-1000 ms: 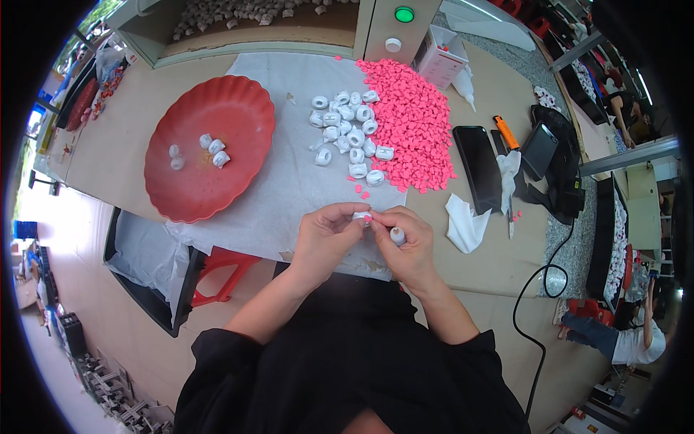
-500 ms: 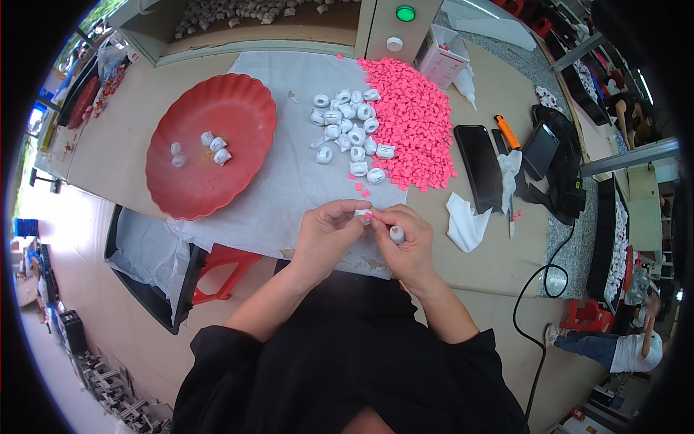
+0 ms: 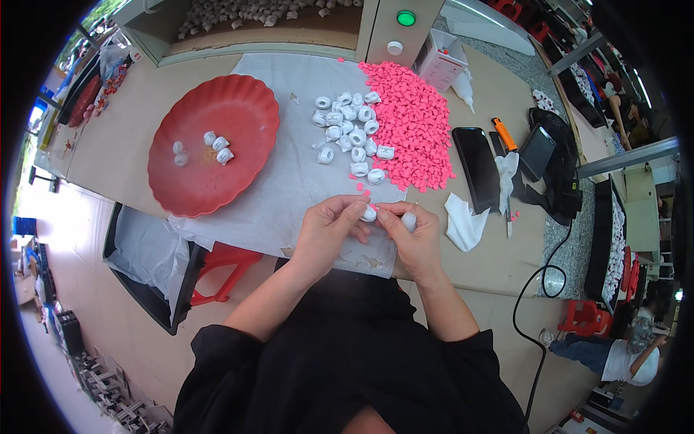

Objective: The person applies adhesive to small white plastic components using an adhesive dispenser, then joins the components together by hand.

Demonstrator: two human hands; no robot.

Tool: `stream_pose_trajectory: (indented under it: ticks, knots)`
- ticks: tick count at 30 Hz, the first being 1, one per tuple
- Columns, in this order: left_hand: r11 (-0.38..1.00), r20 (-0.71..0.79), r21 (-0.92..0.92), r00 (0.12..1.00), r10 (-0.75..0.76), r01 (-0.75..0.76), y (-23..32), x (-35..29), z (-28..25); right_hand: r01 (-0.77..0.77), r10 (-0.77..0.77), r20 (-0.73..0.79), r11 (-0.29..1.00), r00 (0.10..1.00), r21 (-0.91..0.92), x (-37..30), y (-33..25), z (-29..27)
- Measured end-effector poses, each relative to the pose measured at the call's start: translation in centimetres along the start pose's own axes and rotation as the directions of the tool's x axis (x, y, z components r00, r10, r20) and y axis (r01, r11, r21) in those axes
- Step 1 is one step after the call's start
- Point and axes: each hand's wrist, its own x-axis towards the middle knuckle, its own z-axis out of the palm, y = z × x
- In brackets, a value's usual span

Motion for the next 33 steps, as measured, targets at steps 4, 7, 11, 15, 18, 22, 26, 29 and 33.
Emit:
stream_pose_trajectory:
  ticks: [4,7,11,15,18,22,26,29,33]
  knots:
    - [1.000,0.006,0.010,1.000,-0.001,0.001,0.0,-0.1,-0.2,0.000,0.000,0.015,1.000,1.000,0.000,0.0,0.0,0.0]
    - [1.000,0.034,0.004,0.999,0.008,-0.008,-0.1,0.0,-0.3,0.022,-0.022,-0.003,0.999,1.000,0.023,-0.1,0.3,0.2]
    - [0.999,0.067,-0.008,0.997,0.035,-0.035,0.2,-0.2,-0.2,0.152,-0.151,0.017,0.985,0.988,-0.083,-0.1,0.7,0.2]
    - [0.999,0.076,-0.015,0.997,0.030,-0.029,-0.1,0.0,-0.3,0.222,-0.220,0.026,0.969,0.975,-0.106,-0.1,0.9,0.3]
    - [1.000,0.056,0.004,0.998,0.021,-0.021,-0.3,0.0,-0.3,0.240,-0.239,0.026,0.965,0.971,-0.107,-0.1,0.9,0.3]
    - [1.000,0.047,0.007,0.999,0.023,-0.023,-0.2,-0.1,-0.2,0.300,-0.294,0.058,0.937,0.954,-0.182,-0.2,0.8,0.3]
    - [0.999,0.034,-0.012,0.999,0.031,-0.031,0.0,-0.2,-0.1,0.305,-0.301,0.050,0.937,0.952,-0.171,-0.2,0.5,0.6]
    - [0.950,-0.064,0.220,0.969,0.240,-0.221,1.3,-1.3,-1.1,0.228,-0.226,0.028,0.967,0.974,-0.112,-0.2,0.1,0.6]
    - [0.304,-0.114,0.908,0.528,0.841,-0.288,6.8,-1.2,-4.8,0.197,-0.192,-0.065,0.976,0.979,0.087,0.0,1.8,-0.8]
